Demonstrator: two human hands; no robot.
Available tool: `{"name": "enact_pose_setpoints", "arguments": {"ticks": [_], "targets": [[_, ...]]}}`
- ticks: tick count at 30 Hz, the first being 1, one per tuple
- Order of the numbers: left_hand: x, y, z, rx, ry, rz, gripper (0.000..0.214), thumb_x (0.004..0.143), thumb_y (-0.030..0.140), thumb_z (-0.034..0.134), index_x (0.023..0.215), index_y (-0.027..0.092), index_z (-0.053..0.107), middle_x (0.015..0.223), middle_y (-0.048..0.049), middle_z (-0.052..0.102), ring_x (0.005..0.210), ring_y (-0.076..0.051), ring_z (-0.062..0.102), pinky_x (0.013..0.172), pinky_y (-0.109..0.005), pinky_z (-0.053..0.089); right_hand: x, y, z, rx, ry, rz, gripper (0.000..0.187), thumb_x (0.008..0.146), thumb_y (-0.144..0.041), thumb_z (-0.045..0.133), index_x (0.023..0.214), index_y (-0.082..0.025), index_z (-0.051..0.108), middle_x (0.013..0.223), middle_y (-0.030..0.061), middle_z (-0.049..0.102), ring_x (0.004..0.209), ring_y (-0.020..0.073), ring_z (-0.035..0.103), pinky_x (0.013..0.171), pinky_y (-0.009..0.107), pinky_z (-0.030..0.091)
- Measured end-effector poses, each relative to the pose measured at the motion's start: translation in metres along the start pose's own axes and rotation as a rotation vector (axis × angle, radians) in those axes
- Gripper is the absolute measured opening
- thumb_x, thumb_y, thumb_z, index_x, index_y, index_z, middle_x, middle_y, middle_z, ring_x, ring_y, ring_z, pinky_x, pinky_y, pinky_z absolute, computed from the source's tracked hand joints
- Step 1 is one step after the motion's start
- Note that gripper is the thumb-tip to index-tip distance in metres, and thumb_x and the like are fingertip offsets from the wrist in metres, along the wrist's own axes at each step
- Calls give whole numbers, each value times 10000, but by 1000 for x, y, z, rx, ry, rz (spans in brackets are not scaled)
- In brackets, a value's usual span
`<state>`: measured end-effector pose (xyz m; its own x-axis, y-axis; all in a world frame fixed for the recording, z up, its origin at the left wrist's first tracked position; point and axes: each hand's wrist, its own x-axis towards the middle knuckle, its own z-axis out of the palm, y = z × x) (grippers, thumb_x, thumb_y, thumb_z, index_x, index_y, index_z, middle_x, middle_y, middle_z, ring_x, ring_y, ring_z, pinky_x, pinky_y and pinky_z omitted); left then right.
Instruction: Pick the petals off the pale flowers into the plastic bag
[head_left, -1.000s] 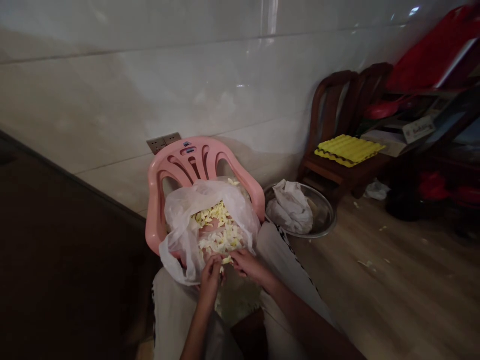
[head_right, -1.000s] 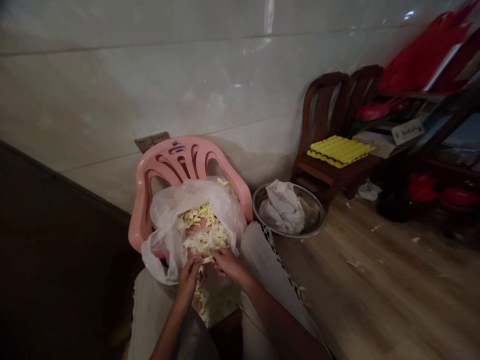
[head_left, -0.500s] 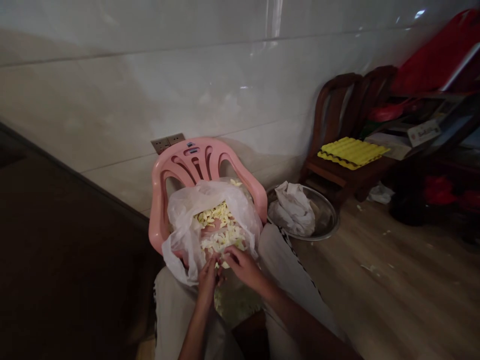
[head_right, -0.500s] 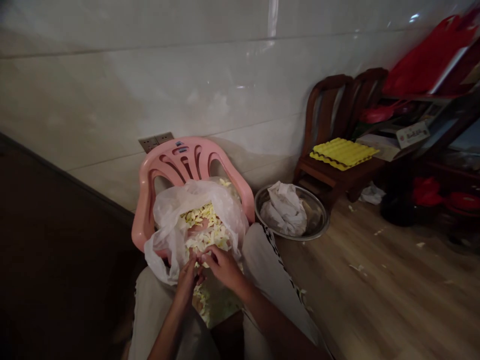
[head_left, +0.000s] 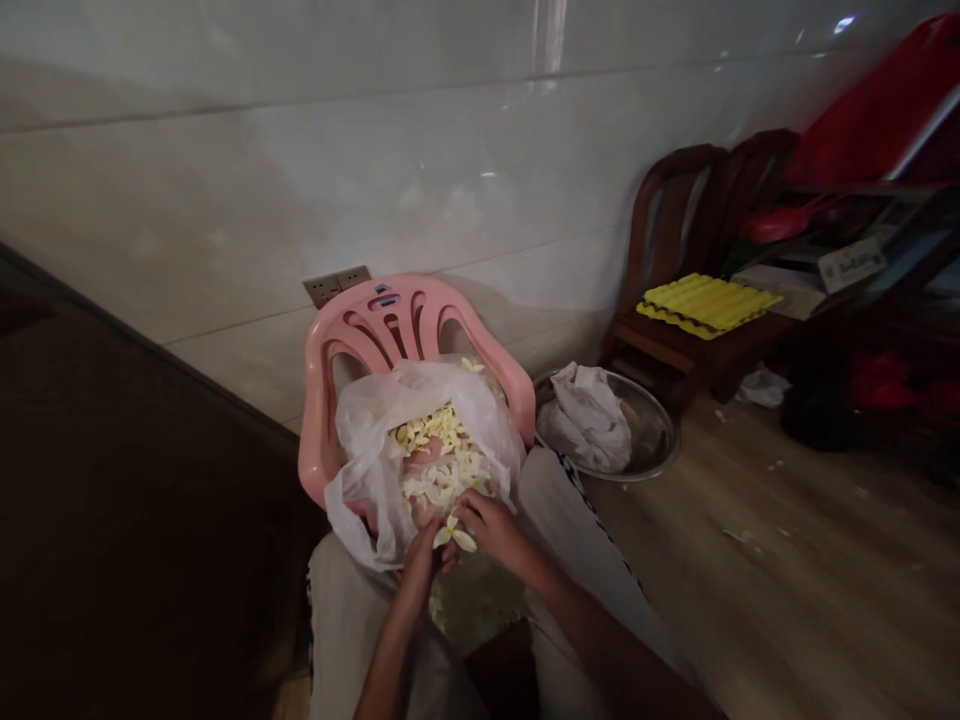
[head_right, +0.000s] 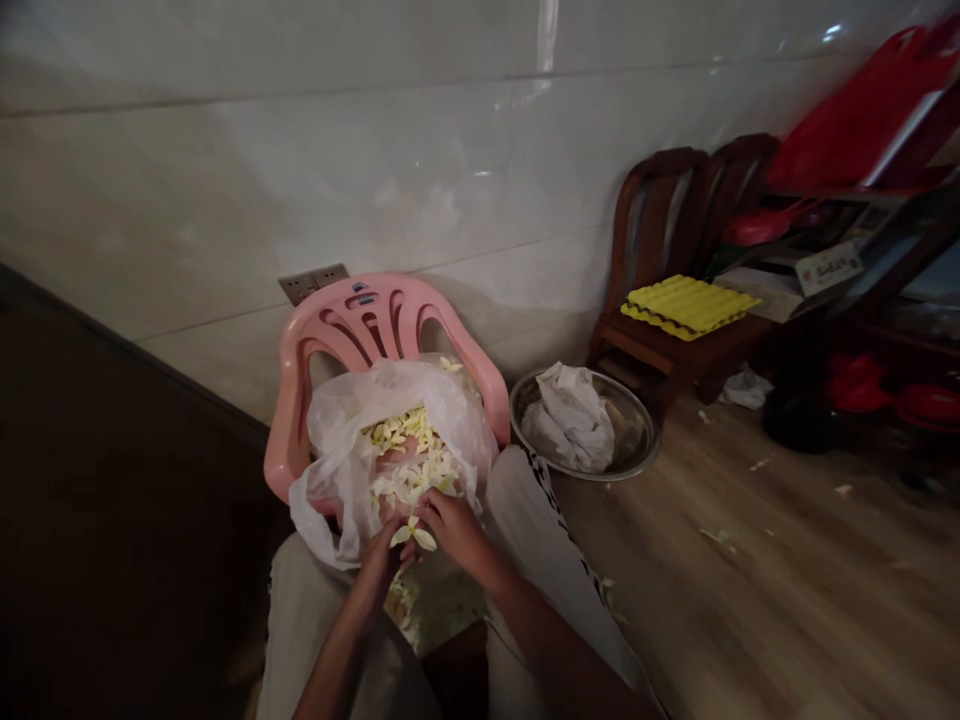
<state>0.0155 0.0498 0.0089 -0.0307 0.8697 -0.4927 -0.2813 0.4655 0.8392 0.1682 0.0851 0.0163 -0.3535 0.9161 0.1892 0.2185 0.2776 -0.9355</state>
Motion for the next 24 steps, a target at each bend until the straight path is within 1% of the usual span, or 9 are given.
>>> {"name": "enact_pose_setpoints", "arguments": {"ticks": [2, 4, 8, 11, 13, 15, 18, 21, 24], "targets": [[-3, 3, 0, 44, -11, 27, 633, 533, 691, 814, 869, 162, 717, 533, 44, 565, 464, -104, 486, 525, -248, 478, 1, 0, -2, -19, 2, -13, 179, 968, -244, 533, 808, -199, 597, 745, -18, 634, 711, 133, 568, 648, 218, 358], [-8, 6, -1, 121, -12, 93, 604, 542, 661, 832, 872, 166, 731, 675, 8, 641, 575, -125, 546, 579, -252, 494, 1, -1, -3, -71, 4, -30, 219, 964, -241, 537, 755, -195, 583, 722, -15, 623, 694, 130, 549, 638, 224, 341], [-13, 6, -6, 331, -83, 297, 530, 728, 681, 702, 828, 161, 721, 661, 15, 588, 608, -128, 505, 586, -235, 424, 2, -1, -5, -143, -30, -42, 341, 971, -282, 524, 645, -184, 533, 645, -15, 580, 640, 121, 498, 608, 241, 301], [-13, 4, -10, 458, -110, 387, 509, 800, 670, 636, 807, 165, 694, 671, 19, 564, 645, -134, 485, 609, -230, 384, 2, 3, -5, -99, -82, 8, 396, 968, -333, 508, 603, -179, 502, 582, -29, 519, 605, 111, 458, 571, 238, 275], [-14, 3, -11, 526, -147, 406, 485, 843, 647, 598, 801, 170, 673, 675, 20, 555, 658, -140, 481, 623, -231, 377, 3, 6, -6, -24, -122, 94, 433, 961, -387, 502, 581, -181, 484, 540, -40, 465, 562, 102, 417, 532, 230, 259], [-16, 3, -11, 584, -198, 423, 444, 891, 601, 559, 801, 177, 658, 687, 16, 566, 674, -149, 498, 640, -236, 387, 2, 6, -7, 85, -181, 241, 476, 947, -467, 505, 562, -189, 468, 487, -54, 405, 493, 91, 364, 478, 225, 238], [-21, 3, -9, 667, -254, 482, 380, 946, 519, 516, 854, 187, 674, 784, -14, 649, 766, -182, 579, 718, -258, 442, 0, 0, -10, 273, -281, 449, 497, 910, -560, 542, 572, -202, 469, 428, -77, 346, 407, 76, 293, 409, 218, 208], [-23, 1, -9, 766, -241, 599, 323, 980, 431, 491, 954, 195, 710, 951, -62, 730, 906, -222, 656, 836, -304, 494, -2, -8, -12, 414, -316, 537, 447, 870, -553, 612, 619, -201, 498, 445, -83, 369, 394, 65, 265, 378, 206, 183], [-21, -3, -14, 895, -187, 802, 273, 981, 329, 494, 1062, 211, 727, 1059, -96, 757, 978, -242, 698, 889, -349, 533, -2, -11, -11, 433, -299, 620, 403, 839, -515, 667, 639, -196, 523, 470, -78, 392, 405, 63, 266, 372, 204, 162]]}}
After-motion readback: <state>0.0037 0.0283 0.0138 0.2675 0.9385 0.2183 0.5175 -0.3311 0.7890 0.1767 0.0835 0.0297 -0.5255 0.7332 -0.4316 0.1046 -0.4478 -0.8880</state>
